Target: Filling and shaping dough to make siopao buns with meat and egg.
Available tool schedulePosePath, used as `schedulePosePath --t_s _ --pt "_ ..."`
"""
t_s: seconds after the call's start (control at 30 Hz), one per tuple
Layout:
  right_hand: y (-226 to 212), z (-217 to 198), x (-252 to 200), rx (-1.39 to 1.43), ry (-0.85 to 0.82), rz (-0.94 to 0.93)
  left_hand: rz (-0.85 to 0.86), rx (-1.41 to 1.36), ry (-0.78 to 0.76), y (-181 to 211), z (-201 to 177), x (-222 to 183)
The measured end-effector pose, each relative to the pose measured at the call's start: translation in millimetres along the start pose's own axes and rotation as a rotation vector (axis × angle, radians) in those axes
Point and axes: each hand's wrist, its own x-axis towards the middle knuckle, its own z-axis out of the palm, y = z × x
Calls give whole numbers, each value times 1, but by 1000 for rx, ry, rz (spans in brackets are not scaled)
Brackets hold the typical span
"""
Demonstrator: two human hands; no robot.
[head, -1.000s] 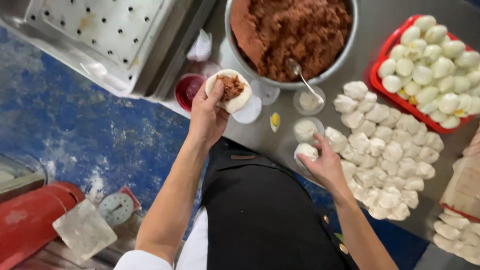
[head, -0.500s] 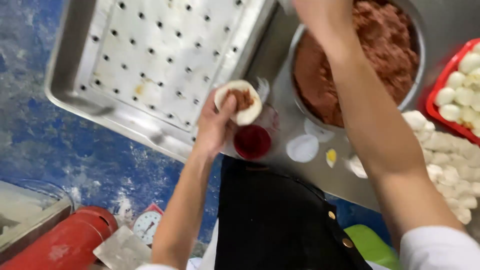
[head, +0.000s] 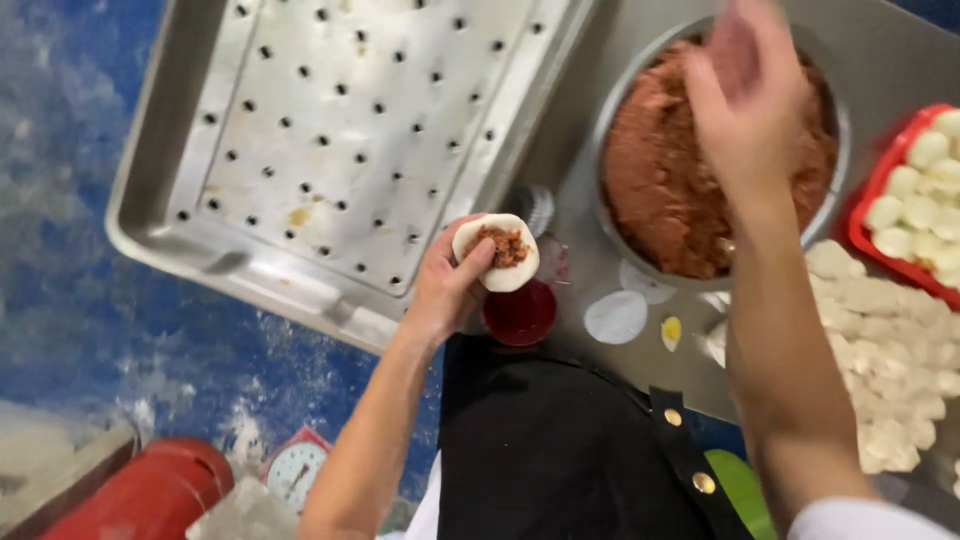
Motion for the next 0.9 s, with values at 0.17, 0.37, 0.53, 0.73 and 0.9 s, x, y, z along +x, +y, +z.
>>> schedulePosePath --t_s 0.17,0.37,0.53,0.73,0.9 --pt "-14 -129 -175 68 220 595 -37 186 -127 -22 37 20" --pt "41 -193 -393 -273 296 837 -89 33 -206 -71 89 15" --pt "32 -133 -383 -417 205 815 -107 98 -254 -96 109 2" --pt "58 -105 -391 -563 40 760 -6 89 -200 -110 95 -10" --pt "-2 -126 -319 -229 -48 980 87 55 -107 -68 70 -12"
